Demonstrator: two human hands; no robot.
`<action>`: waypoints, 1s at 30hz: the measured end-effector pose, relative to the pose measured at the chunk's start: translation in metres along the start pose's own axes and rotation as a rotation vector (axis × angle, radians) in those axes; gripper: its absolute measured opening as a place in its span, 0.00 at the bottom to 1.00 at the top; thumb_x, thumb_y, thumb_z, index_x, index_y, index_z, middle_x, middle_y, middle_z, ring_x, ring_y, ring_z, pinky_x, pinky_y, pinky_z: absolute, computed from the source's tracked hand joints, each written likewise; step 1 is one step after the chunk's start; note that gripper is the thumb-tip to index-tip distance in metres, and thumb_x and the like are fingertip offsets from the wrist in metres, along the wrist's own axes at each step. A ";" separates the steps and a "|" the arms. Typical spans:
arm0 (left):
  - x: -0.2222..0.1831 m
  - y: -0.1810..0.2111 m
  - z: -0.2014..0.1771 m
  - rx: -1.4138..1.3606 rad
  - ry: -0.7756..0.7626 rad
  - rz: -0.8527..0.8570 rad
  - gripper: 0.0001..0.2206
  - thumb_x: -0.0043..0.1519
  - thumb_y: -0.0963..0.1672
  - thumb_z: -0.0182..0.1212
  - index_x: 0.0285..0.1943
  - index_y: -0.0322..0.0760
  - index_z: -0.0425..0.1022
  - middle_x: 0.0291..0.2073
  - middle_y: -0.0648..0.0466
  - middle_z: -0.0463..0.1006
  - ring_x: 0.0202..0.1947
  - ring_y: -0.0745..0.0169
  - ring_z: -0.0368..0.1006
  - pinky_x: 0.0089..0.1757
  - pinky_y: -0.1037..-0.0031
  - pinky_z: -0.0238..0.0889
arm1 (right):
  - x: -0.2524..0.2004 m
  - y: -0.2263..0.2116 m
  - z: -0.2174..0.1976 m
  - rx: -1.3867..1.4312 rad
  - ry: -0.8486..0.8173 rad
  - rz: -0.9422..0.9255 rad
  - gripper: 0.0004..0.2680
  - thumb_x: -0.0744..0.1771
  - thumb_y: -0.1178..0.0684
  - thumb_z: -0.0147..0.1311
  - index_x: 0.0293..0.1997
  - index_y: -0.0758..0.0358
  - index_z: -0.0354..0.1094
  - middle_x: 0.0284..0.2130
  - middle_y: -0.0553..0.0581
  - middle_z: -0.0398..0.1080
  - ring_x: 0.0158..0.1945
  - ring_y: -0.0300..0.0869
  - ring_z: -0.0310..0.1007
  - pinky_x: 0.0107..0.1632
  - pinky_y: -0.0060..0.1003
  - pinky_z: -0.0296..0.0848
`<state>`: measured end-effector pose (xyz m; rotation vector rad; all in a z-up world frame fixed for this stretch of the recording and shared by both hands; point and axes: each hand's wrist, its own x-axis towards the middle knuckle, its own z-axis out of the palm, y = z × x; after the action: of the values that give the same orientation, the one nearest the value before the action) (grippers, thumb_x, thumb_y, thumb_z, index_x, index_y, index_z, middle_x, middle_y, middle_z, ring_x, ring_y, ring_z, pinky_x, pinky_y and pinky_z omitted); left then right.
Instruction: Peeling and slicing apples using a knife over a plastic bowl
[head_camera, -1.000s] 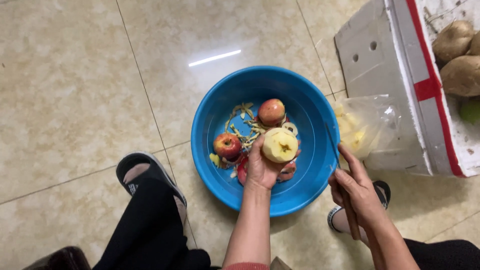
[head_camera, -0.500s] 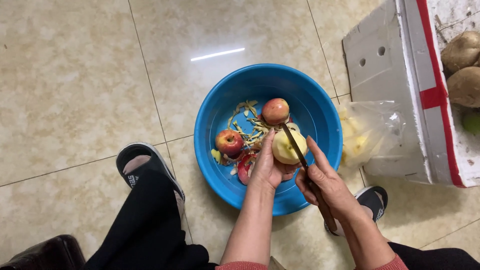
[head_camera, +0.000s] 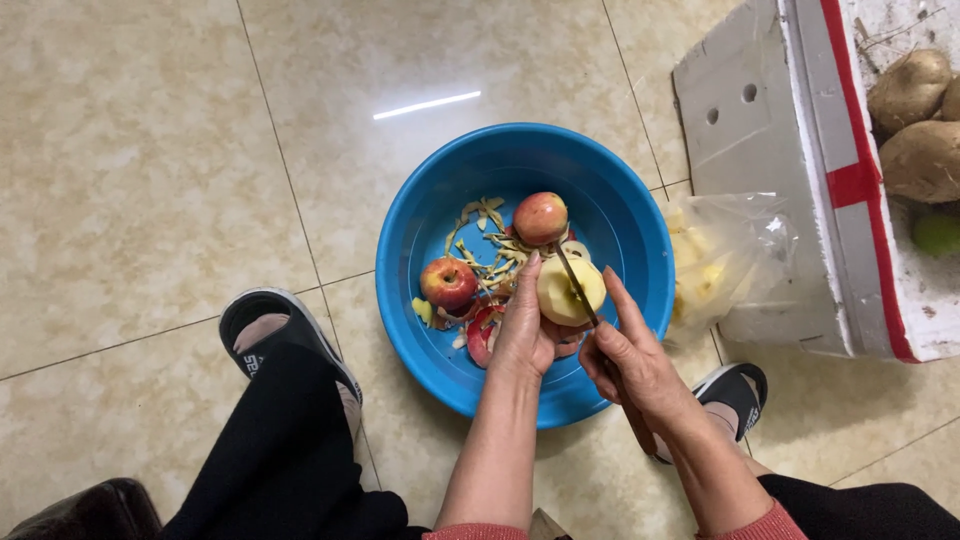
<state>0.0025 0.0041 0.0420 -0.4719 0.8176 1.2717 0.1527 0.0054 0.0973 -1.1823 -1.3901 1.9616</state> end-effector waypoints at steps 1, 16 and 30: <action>0.005 0.000 -0.002 0.001 -0.001 -0.002 0.25 0.57 0.58 0.70 0.52 0.40 0.74 0.43 0.39 0.83 0.40 0.35 0.82 0.37 0.40 0.76 | 0.000 -0.002 0.003 0.000 0.002 -0.001 0.29 0.71 0.44 0.44 0.79 0.53 0.26 0.18 0.63 0.65 0.11 0.40 0.55 0.13 0.32 0.61; 0.012 0.001 -0.014 0.300 -0.175 0.207 0.45 0.51 0.67 0.62 0.70 0.39 0.67 0.59 0.36 0.76 0.58 0.35 0.74 0.52 0.40 0.70 | 0.006 0.009 0.006 0.031 0.056 -0.013 0.28 0.71 0.48 0.42 0.80 0.47 0.26 0.15 0.59 0.62 0.09 0.40 0.55 0.12 0.31 0.59; -0.012 0.003 0.005 0.469 -0.131 0.276 0.34 0.45 0.44 0.82 0.62 0.44 0.71 0.42 0.47 0.79 0.38 0.56 0.79 0.32 0.68 0.80 | 0.005 0.008 0.008 0.087 0.123 -0.007 0.29 0.70 0.48 0.47 0.80 0.52 0.31 0.14 0.59 0.62 0.10 0.40 0.56 0.14 0.30 0.59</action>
<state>-0.0002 0.0006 0.0546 0.1028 1.0566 1.2924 0.1440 0.0017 0.0887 -1.2333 -1.2329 1.8912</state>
